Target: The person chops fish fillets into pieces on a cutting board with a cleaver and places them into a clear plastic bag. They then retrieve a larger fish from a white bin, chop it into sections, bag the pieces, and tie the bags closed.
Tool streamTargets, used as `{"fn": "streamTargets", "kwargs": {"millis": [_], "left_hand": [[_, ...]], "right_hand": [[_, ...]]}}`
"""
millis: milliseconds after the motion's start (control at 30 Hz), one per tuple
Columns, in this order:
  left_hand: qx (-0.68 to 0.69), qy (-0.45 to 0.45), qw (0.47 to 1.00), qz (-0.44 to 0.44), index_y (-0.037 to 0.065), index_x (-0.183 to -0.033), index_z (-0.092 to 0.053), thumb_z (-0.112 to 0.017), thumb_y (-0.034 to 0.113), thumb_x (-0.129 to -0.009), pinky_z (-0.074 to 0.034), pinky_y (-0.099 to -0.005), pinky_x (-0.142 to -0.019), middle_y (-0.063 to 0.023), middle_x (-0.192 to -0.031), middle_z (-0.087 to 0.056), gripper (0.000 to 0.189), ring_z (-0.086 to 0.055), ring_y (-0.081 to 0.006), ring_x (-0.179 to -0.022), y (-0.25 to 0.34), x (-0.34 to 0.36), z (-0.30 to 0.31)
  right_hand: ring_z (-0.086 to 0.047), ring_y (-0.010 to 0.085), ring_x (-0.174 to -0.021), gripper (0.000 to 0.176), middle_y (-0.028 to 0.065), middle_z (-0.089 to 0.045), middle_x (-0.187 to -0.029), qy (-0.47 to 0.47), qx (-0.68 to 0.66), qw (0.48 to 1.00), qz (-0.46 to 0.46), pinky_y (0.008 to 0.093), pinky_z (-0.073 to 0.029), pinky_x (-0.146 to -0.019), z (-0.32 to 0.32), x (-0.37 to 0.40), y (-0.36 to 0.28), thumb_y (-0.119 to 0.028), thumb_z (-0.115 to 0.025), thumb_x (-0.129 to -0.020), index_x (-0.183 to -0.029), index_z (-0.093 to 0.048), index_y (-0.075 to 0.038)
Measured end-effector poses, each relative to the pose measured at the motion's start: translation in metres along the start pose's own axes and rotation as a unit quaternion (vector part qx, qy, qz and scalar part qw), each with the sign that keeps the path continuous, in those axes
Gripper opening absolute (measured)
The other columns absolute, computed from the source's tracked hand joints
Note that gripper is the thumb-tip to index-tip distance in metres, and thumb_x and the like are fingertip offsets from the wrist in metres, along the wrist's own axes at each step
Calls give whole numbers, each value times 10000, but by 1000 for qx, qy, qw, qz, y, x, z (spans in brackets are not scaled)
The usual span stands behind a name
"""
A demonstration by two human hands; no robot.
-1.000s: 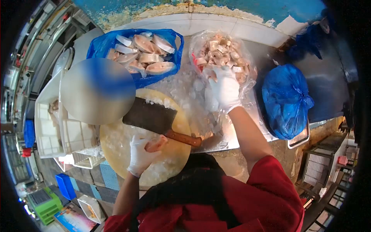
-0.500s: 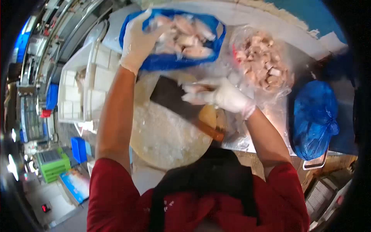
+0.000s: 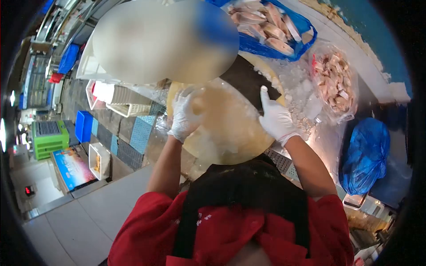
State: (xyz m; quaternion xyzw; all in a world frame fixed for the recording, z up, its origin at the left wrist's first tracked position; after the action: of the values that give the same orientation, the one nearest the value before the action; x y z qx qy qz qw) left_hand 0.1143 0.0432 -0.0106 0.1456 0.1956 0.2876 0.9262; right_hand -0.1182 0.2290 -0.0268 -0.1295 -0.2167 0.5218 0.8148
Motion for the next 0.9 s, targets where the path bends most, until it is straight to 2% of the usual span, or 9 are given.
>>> {"fn": "streamTargets", "kwargs": {"millis": [67,200,267,333,400,467,500,800,900], "left_hand": [[160,5,987,-8,96,-1149,-688,-734,80,-679,-465,-414,-1005,-145,-1204,-654,472,-582,-341,-1158,-22,5,-10],[269,6,963,-19,100,-1084,-720,-701,19,-699,-471,-392,-999,-140,-1176,-676,394,-605,-327,-1128,-29,-3,-26],[256,33,963,-76,103,-1032,-740,-688,-8,-727,-482,-378,-984,-135,-1152,-690,329,-629,-309,-1090,-6,-23,-11],[284,100,948,-101,101,-1031,-742,-686,10,-778,-494,-363,-960,-123,-1144,-696,274,-644,-261,-1080,-20,-23,0],[221,207,950,78,89,-1019,-746,-674,39,-825,-502,-339,-939,-111,-1110,-712,212,-638,-225,-1104,-43,-9,14],[147,75,969,186,60,-1020,-740,-688,37,-833,-530,-318,-883,-102,-1057,-722,196,-665,-208,-1047,-41,7,27],[393,-35,894,213,38,-1036,-729,-728,64,-808,-556,-307,-811,-108,-1006,-720,229,-694,-215,-956,-54,11,4],[291,64,942,157,25,-980,-724,-763,84,-779,-531,-342,-794,-164,-888,-678,213,-658,-309,-855,13,28,-31],[285,160,928,177,27,-900,-681,-745,71,-786,-521,-358,-761,-151,-866,-654,137,-641,-303,-813,6,43,-28]], "right_hand": [[-649,446,-933,893,303,-644,-1070,-6,-9,997,-82,507,-508,-827,8,-2,-5,-84,-617,-753,-1558,-230,-69],[-672,438,-940,675,286,-681,-1000,84,-70,991,-80,462,-532,-840,42,15,-30,-83,-571,-749,-1418,-501,-35],[-705,367,-866,582,260,-699,-938,111,-123,984,-64,419,-543,-784,42,23,-37,-87,-604,-757,-1334,-581,-20],[-708,285,-789,441,237,-706,-900,66,-206,964,-153,379,-538,-728,50,42,-49,-104,-631,-796,-1222,-633,9],[-703,293,-780,319,243,-698,-870,55,-232,954,-183,392,-533,-719,40,56,-47,-214,-666,-891,-1068,-638,49],[-699,365,-828,356,267,-692,-888,47,-194,966,-166,420,-531,-748,27,64,-48,-257,-667,-899,-1072,-634,52],[-677,424,-879,368,299,-674,-911,37,-182,970,-158,441,-527,-774,29,65,-60,-277,-654,-904,-1065,-630,53],[-660,437,-713,321,258,-643,-736,99,-83,991,-40,490,-529,-663,41,30,-115,-314,-632,-914,-924,-612,6],[-666,401,-646,297,239,-638,-694,247,-29,968,39,456,-530,-585,88,27,-152,-292,-645,-923,-900,-606,2]]}}
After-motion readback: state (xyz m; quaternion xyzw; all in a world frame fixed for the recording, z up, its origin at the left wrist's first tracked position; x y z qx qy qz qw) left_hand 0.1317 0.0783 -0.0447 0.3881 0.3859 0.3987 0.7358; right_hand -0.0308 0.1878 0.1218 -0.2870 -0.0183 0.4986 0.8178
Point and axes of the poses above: each hand's wrist, its own x-axis away from the middle knuckle, its own z-axis out of the back of the hand, y = z × x, the point moved 1 cm from there along -x, towards the middle knuckle
